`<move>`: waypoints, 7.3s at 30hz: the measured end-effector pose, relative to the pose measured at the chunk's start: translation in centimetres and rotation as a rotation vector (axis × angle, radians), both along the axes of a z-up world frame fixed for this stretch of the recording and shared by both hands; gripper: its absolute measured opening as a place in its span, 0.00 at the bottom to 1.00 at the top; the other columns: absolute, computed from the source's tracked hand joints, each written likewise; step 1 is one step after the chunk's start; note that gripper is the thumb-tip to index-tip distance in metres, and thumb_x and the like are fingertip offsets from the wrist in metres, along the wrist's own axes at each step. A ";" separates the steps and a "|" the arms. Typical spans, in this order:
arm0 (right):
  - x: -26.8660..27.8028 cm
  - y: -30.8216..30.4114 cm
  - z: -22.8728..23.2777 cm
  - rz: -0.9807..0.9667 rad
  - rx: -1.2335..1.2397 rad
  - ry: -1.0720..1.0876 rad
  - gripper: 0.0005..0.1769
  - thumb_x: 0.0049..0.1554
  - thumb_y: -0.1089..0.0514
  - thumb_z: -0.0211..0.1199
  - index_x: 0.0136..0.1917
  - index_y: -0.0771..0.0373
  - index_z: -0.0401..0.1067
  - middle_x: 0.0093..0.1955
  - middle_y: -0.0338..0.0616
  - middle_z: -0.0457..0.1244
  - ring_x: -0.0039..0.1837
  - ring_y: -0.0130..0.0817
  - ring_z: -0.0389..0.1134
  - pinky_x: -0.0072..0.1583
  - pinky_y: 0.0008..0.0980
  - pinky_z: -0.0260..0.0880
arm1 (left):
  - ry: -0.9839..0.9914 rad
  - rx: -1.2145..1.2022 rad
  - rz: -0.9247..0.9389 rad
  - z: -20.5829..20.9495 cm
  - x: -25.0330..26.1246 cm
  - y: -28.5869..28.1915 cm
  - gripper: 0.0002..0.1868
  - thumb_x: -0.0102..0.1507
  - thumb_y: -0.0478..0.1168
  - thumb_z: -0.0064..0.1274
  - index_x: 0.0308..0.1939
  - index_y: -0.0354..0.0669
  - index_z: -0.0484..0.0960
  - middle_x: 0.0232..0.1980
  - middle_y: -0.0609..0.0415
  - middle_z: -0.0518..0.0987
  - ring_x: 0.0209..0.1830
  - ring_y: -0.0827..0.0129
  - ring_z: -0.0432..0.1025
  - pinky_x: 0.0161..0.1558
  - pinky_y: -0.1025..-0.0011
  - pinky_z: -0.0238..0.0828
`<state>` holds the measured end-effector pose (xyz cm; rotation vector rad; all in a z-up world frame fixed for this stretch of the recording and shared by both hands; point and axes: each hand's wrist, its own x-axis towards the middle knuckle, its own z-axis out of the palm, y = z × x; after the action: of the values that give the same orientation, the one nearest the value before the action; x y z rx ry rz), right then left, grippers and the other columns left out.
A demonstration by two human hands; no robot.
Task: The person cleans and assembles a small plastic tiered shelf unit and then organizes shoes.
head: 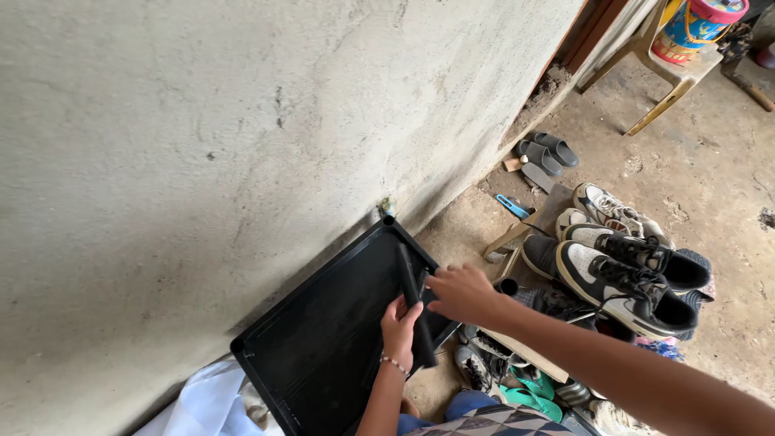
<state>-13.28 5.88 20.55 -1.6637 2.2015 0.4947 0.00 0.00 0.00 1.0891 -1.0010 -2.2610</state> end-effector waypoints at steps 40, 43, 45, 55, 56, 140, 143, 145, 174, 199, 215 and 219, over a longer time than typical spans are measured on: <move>-13.6 -21.1 -1.5 0.275 -0.182 -0.178 0.08 0.53 0.66 0.69 0.47 0.63 0.74 0.52 0.45 0.64 0.43 0.33 0.67 0.41 0.31 0.72 | -1.215 -0.547 -0.956 4.7 -1.7 -4.6 0.82 0.49 0.60 0.76 0.80 0.57 0.17 0.80 0.44 0.06 0.81 0.36 0.11 0.70 0.22 0.36; -13.5 -21.3 -1.4 0.333 -0.210 -0.181 0.09 0.52 0.66 0.70 0.47 0.66 0.73 0.55 0.49 0.63 0.43 0.36 0.69 0.42 0.27 0.72 | -1.226 -0.534 -0.957 4.6 -1.9 -4.5 0.82 0.51 0.60 0.75 0.80 0.53 0.16 0.80 0.41 0.06 0.80 0.33 0.10 0.68 0.20 0.33; -13.5 -21.1 -0.8 0.330 -0.255 -0.267 0.11 0.51 0.63 0.73 0.45 0.64 0.74 0.53 0.46 0.66 0.45 0.35 0.71 0.44 0.27 0.74 | -1.231 -0.537 -0.941 4.7 -2.0 -4.7 0.82 0.50 0.60 0.75 0.80 0.53 0.16 0.80 0.42 0.06 0.80 0.34 0.10 0.69 0.20 0.30; -12.3 -20.5 0.2 0.349 -0.310 -0.274 0.10 0.49 0.61 0.74 0.42 0.63 0.74 0.53 0.43 0.67 0.46 0.36 0.72 0.48 0.28 0.77 | -1.235 -0.490 -0.899 5.4 -1.9 -4.5 0.84 0.47 0.62 0.76 0.80 0.54 0.17 0.81 0.45 0.08 0.81 0.35 0.10 0.69 0.20 0.30; -12.3 -20.8 0.2 0.325 -0.278 -0.254 0.10 0.50 0.61 0.73 0.43 0.64 0.74 0.56 0.45 0.65 0.46 0.37 0.72 0.48 0.28 0.78 | -1.222 -0.512 -0.902 5.2 -1.7 -4.5 0.84 0.48 0.62 0.76 0.80 0.53 0.17 0.81 0.43 0.08 0.81 0.34 0.10 0.68 0.19 0.31; 25.9 -11.9 3.1 1.377 -0.002 -0.341 0.12 0.47 0.58 0.71 0.46 0.56 0.78 0.49 0.48 0.66 0.48 0.48 0.72 0.44 0.46 0.72 | -0.042 0.325 1.560 -0.7 26.3 6.9 0.27 0.66 0.62 0.46 0.50 0.41 0.71 0.35 0.54 0.71 0.21 0.69 0.67 0.21 0.66 0.68; 27.5 -11.3 1.7 1.480 -0.077 -0.331 0.06 0.49 0.59 0.70 0.42 0.59 0.78 0.46 0.50 0.67 0.47 0.48 0.72 0.43 0.45 0.71 | -0.104 0.329 1.491 -1.4 25.6 7.2 0.21 0.64 0.51 0.56 0.47 0.39 0.71 0.33 0.54 0.72 0.22 0.70 0.67 0.21 0.67 0.68; 28.5 -10.7 0.9 1.535 -0.119 -0.346 0.05 0.50 0.58 0.69 0.41 0.59 0.79 0.44 0.51 0.67 0.47 0.48 0.72 0.43 0.44 0.71 | -0.125 0.325 1.453 -1.2 25.1 7.2 0.19 0.63 0.45 0.62 0.45 0.37 0.71 0.32 0.55 0.72 0.22 0.70 0.67 0.21 0.67 0.67; 31.3 -7.6 -1.9 1.588 -0.393 -0.943 0.23 0.63 0.45 0.60 0.30 0.56 0.72 0.32 0.34 0.66 0.42 0.32 0.72 0.44 0.35 0.73 | 0.338 -0.205 1.467 -20.8 22.7 10.4 0.31 0.76 0.59 0.30 0.64 0.35 0.72 0.60 0.47 0.76 0.62 0.65 0.68 0.62 0.61 0.66; 31.4 -12.3 1.6 0.707 0.217 -1.401 0.25 0.65 0.39 0.54 0.59 0.62 0.71 0.54 0.43 0.67 0.59 0.32 0.69 0.59 0.32 0.69 | -0.097 0.256 1.291 10.3 34.9 3.5 0.29 0.67 0.60 0.51 0.52 0.35 0.74 0.36 0.44 0.73 0.23 0.64 0.68 0.26 0.67 0.67; 24.7 -24.0 8.8 0.982 -0.113 -0.359 0.23 0.52 0.46 0.72 0.60 0.50 0.74 0.50 0.43 0.66 0.50 0.41 0.70 0.50 0.44 0.71 | -0.855 -0.492 0.767 22.4 25.3 -0.1 0.36 0.65 0.58 0.53 0.69 0.41 0.63 0.64 0.40 0.71 0.66 0.49 0.63 0.61 0.56 0.61; 25.3 -27.2 5.2 1.147 -0.246 0.021 0.15 0.51 0.50 0.71 0.50 0.57 0.78 0.52 0.44 0.66 0.49 0.40 0.71 0.43 0.41 0.74 | -1.465 -0.732 0.403 21.1 23.3 2.3 0.27 0.64 0.57 0.52 0.60 0.44 0.76 0.57 0.45 0.77 0.61 0.51 0.68 0.57 0.54 0.64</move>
<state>11.99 -21.36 25.77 -2.9585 1.1209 0.4869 23.31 2.26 21.15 2.2143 -1.6262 -0.3715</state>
